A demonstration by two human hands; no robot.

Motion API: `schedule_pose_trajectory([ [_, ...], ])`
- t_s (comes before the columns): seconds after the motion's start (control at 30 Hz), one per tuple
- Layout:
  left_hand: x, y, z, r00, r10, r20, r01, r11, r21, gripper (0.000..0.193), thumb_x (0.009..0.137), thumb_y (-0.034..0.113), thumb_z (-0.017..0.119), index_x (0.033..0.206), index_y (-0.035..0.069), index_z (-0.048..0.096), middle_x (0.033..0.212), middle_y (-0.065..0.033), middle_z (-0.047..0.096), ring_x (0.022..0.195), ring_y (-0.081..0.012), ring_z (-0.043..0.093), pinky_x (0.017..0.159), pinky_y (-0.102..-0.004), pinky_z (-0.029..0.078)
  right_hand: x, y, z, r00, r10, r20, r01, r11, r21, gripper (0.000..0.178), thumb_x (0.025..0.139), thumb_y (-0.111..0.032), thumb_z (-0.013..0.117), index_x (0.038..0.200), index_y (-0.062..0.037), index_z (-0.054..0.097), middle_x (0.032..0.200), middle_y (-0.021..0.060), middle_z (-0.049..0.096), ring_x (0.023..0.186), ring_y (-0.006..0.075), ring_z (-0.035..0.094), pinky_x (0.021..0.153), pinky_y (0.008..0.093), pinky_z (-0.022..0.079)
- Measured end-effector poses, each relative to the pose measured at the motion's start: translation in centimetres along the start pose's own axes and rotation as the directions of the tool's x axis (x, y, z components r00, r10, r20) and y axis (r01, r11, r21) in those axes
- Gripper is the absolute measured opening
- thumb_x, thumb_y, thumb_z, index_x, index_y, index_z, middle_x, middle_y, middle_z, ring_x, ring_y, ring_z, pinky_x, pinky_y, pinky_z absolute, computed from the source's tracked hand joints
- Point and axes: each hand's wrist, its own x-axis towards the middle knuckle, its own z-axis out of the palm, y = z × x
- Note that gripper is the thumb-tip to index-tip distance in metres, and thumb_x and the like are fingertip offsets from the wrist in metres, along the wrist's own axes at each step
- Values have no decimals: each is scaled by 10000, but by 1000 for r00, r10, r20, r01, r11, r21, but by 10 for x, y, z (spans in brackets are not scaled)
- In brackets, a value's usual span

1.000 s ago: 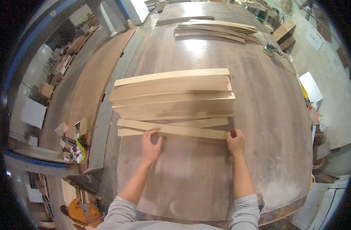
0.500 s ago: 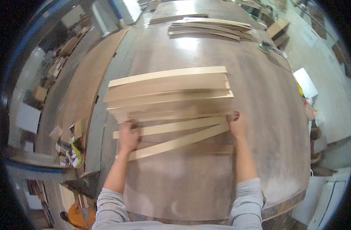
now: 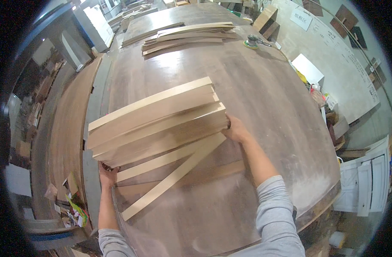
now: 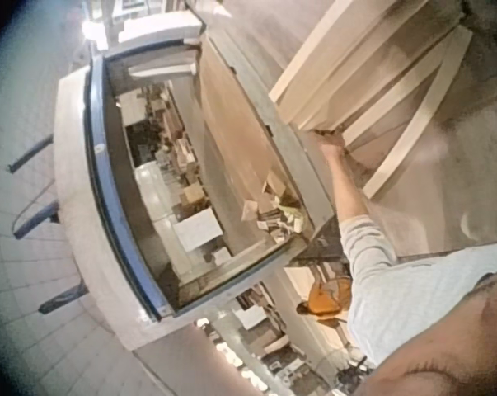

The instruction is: Sanding wooden boards using a power sander and stacking them on a workbench.

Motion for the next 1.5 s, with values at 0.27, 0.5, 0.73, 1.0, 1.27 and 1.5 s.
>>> schedule_pose_trajectory([
  [0.27,-9,-19,2,973,145,-177,-140,989,39,859,755,-7,844,1475,-95,385,1323,-217,632,1264,-278,618,1031,-388,510,5,-2,20,979,-81,-186,93,994,53,680,787,-91,839,1407,-34,565,1201,139,730,1118,294,697,957,398,540],
  [0.5,-8,10,-7,986,86,-142,-65,987,144,823,764,3,840,1460,-73,407,1331,-184,626,1204,-296,633,1014,-395,513,22,-3,3,999,-18,33,15,997,78,717,766,-70,842,1423,-68,552,1284,135,700,1208,268,657,1043,382,502],
  [0.73,11,-28,-25,990,-118,72,138,889,-437,554,929,351,718,1383,99,523,1170,-38,597,1055,-225,623,950,-447,496,15,-37,-10,968,128,215,-238,735,634,787,969,-544,589,1585,-91,403,1460,117,604,1347,301,551,1084,453,446],
  [1.0,57,-26,-32,874,-465,140,446,654,-611,587,976,670,564,1281,169,594,1057,-36,638,947,-197,624,826,-376,469,42,-44,4,912,402,76,-399,833,384,846,1027,-665,426,1503,29,513,1445,197,607,1331,320,554,1074,467,427],
  [1.27,32,-6,-13,886,-463,13,384,718,-581,664,958,610,621,1390,108,581,1217,-67,648,1043,-193,614,852,-366,478,15,-47,6,949,295,109,-287,672,683,701,1059,-542,465,1365,67,628,1321,172,679,1215,273,613,1055,406,447],
  [1.5,9,-35,-28,935,-353,37,306,749,-588,752,951,670,581,1454,112,548,1294,-68,617,1096,-208,594,954,-357,450,-17,-31,15,943,317,101,-298,670,680,562,1077,-434,452,1338,26,640,1283,120,668,1193,231,591,1059,366,426],
])
